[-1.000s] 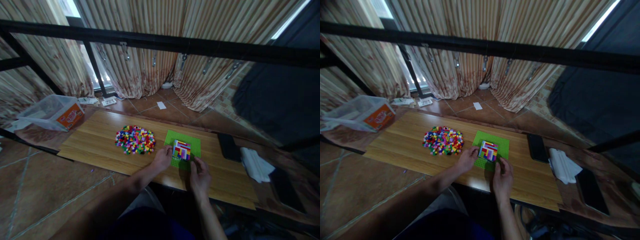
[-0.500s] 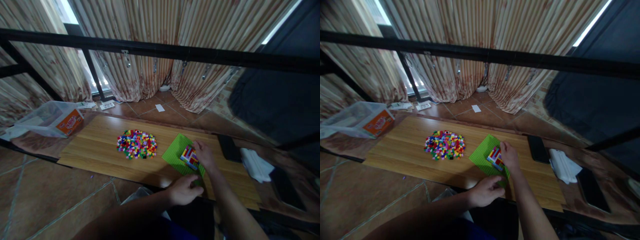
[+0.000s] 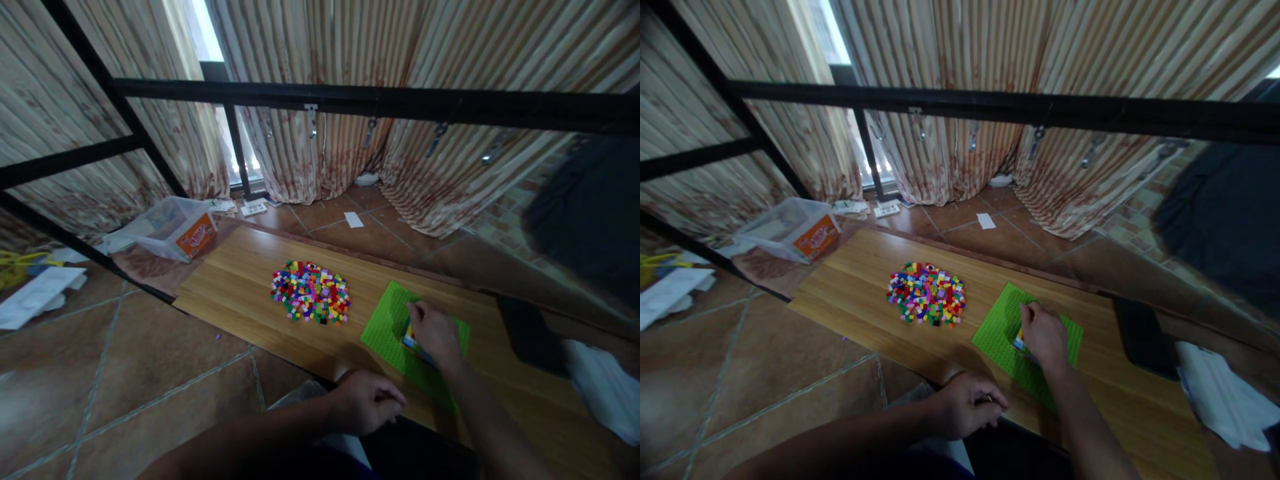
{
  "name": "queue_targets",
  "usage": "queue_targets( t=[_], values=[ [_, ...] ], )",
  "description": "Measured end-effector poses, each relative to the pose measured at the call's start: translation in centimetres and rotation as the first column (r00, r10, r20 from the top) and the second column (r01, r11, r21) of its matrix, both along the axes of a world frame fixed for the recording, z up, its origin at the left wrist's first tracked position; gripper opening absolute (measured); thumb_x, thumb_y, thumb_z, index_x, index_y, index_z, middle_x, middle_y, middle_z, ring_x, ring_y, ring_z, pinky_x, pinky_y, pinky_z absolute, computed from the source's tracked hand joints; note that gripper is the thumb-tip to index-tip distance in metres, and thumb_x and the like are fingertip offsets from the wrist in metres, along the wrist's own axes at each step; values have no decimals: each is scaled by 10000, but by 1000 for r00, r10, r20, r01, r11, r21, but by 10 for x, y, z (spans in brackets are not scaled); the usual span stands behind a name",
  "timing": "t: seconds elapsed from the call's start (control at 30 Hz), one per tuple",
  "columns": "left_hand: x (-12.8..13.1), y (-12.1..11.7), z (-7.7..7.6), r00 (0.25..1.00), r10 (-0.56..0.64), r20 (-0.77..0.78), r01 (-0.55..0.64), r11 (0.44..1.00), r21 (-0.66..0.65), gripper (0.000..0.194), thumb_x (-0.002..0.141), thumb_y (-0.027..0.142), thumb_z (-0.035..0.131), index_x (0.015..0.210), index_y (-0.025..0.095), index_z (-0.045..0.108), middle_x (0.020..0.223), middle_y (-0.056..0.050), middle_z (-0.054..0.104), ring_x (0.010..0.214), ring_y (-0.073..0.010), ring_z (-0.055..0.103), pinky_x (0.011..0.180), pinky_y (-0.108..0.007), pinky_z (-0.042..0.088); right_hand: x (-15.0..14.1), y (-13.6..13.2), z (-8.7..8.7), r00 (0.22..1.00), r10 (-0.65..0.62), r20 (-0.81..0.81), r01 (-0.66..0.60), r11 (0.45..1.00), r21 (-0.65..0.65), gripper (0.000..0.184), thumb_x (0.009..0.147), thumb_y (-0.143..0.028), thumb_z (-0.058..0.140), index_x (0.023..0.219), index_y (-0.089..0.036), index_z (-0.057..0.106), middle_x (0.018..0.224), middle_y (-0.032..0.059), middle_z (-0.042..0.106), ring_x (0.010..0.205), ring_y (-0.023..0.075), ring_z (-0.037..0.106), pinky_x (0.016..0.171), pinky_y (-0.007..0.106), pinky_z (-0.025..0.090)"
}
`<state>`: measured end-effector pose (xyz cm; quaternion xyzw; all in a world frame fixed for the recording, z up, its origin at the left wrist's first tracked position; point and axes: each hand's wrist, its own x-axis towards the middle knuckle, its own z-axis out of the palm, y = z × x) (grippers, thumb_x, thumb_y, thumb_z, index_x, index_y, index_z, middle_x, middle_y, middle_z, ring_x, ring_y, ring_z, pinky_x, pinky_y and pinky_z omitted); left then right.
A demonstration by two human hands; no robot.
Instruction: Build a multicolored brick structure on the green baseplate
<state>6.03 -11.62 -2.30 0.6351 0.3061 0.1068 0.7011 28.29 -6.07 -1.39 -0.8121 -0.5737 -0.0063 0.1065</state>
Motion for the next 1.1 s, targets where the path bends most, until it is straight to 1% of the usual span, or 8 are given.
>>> queue_targets(
  t=[0.2,0.37,0.5,0.67,0.77,0.87,1.0,1.1],
  values=[
    [-46,25,9,969,246,-13,-243,963,121,219,799,232,559,924,143,716,732,-36,669,669,-137,610,628,-235,467,2,0,-1,994,109,-9,-109,994,-17,341,933,-386,370,813,-216,641,809,92,701,742,217,627,695,319,405],
    [-90,34,3,892,452,19,-452,890,59,192,818,283,552,892,160,679,631,13,600,561,-109,547,556,-220,438,5,0,-6,981,190,-29,-190,982,-2,313,914,-367,379,792,-224,629,829,85,698,779,222,634,729,322,422],
    [-117,28,4,822,569,7,-569,822,26,176,789,322,598,829,163,664,660,4,623,608,-121,580,585,-223,458,7,-1,-10,973,230,-33,-230,973,19,287,892,-350,386,777,-241,625,853,78,700,792,226,639,745,331,436],
    [-144,26,7,773,634,1,-633,771,74,178,772,334,617,774,162,660,697,-5,649,655,-132,602,631,-234,484,10,0,-12,965,257,-57,-256,966,24,296,881,-385,375,767,-254,615,836,81,703,781,241,645,737,350,454],
    [-156,31,5,733,681,-13,-675,728,120,176,773,331,608,778,162,658,714,-8,656,666,-134,605,645,-238,490,13,1,-15,961,267,-77,-265,964,28,299,879,-401,369,766,-257,605,854,79,709,813,245,653,770,353,462],
    [-166,38,3,721,693,-29,-679,713,174,174,786,311,580,802,157,660,716,-3,650,667,-133,604,655,-240,492,16,2,-18,961,260,-91,-259,966,20,305,883,-425,361,771,-262,592,849,76,709,811,250,660,764,356,466],
    [-173,49,9,716,697,-38,-645,682,346,196,797,229,524,884,137,674,708,-4,650,648,-133,595,624,-233,476,15,2,-18,967,237,-92,-237,971,12,313,885,-445,363,761,-271,593,831,78,711,775,257,663,726,361,463],
    [-170,64,27,695,713,-87,-560,614,555,240,820,208,497,951,132,683,775,-26,691,678,-141,620,639,-234,483,12,0,-17,965,246,-87,-244,969,37,318,887,-436,369,758,-266,605,835,85,712,775,252,662,722,353,458]
  ],
)
